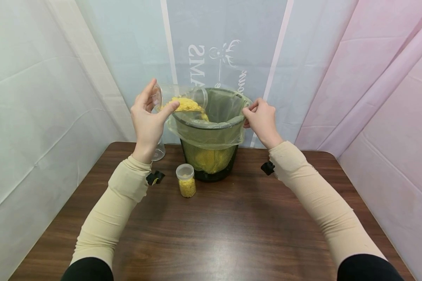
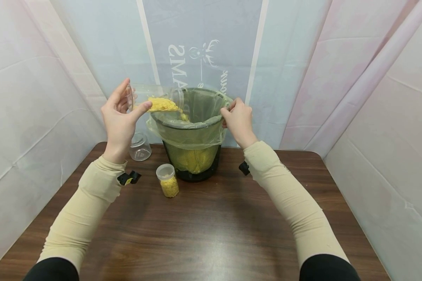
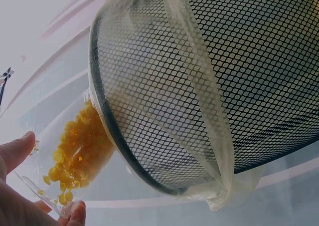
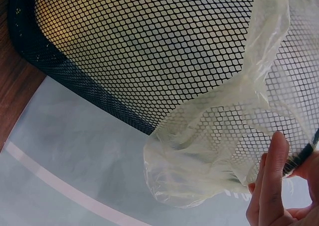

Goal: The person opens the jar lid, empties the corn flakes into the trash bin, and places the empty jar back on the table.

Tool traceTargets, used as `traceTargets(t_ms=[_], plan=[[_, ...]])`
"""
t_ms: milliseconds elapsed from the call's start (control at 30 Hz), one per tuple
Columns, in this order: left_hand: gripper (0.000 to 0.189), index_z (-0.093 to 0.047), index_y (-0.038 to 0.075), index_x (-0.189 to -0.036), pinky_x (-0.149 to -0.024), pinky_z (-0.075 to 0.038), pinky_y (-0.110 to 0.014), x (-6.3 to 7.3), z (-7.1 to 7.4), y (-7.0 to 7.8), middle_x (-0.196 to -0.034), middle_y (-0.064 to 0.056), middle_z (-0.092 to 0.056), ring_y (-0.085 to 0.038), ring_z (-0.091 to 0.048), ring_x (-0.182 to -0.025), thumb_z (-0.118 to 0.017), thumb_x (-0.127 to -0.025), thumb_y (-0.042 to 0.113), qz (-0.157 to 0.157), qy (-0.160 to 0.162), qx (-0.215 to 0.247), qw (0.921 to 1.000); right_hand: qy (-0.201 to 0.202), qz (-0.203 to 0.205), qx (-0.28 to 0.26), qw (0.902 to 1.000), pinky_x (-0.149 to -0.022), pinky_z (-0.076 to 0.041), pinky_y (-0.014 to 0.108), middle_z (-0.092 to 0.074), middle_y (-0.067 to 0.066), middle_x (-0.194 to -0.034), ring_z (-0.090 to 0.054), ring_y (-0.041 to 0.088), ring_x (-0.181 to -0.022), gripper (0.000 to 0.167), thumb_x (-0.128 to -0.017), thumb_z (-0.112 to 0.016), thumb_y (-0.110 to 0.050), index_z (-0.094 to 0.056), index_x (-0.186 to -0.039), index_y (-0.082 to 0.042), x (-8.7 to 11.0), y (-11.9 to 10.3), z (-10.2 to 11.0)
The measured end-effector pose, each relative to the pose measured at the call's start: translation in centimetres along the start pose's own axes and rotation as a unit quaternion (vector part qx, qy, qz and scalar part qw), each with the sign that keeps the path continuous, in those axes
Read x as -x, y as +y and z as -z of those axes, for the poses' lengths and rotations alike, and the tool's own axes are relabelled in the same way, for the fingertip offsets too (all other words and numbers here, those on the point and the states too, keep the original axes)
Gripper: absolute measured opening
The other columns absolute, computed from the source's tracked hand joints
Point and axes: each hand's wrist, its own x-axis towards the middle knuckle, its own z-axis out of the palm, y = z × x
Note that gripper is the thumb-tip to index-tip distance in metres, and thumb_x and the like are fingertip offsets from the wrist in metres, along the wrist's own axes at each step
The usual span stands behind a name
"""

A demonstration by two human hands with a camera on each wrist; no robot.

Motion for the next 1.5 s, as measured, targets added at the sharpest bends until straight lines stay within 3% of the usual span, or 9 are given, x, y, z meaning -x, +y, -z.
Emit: traceTargets(t_ms=[333,933,1500], plan=[[0.069,-0.051,0.001,-0.134,-0.105,-0.041,-0.031,-0.17,-0.05,-0.09,-0.123,-0.018,-0.054,-0.02,-0.053,-0.114,-0.08,-0.071,0.001,-0.019,-0.007,0.021,0.9996,-0.003,0.005,-0.002,1.0,-0.06,-0.057,0.027,-0.066,0.009,-0.071,-0.067,0.014,-0.055,0.013,-0.09,-0.05,-0.021,-0.051,-0.094,-0.009,-0.04,0.09,0.02],[0.067,-0.054,0.001,-0.131,-0.105,-0.04,-0.028,-0.25,-0.29,-0.14,-0.121,-0.015,-0.056,-0.02,-0.053,-0.114,-0.08,-0.069,-0.004,-0.05,-0.012,0.035,0.9981,-0.004,0.002,-0.005,1.0,-0.061,-0.058,0.029,-0.065,0.009,-0.072,-0.067,0.015,-0.056,0.013,-0.091,-0.05,-0.021,-0.051,-0.094,-0.009,-0.02,0.08,-0.01],[0.067,-0.054,0.001,-0.131,-0.106,-0.038,-0.024,-0.51,-0.5,0.38,-0.134,-0.012,-0.054,-0.017,-0.05,-0.124,-0.08,-0.069,-0.004,-0.057,-0.024,0.018,0.9979,-0.004,0.002,-0.003,1.0,-0.058,-0.057,0.026,-0.066,0.01,-0.072,-0.067,0.014,-0.056,0.014,-0.091,-0.05,-0.022,-0.051,-0.094,-0.008,-0.04,-0.03,-0.03]])
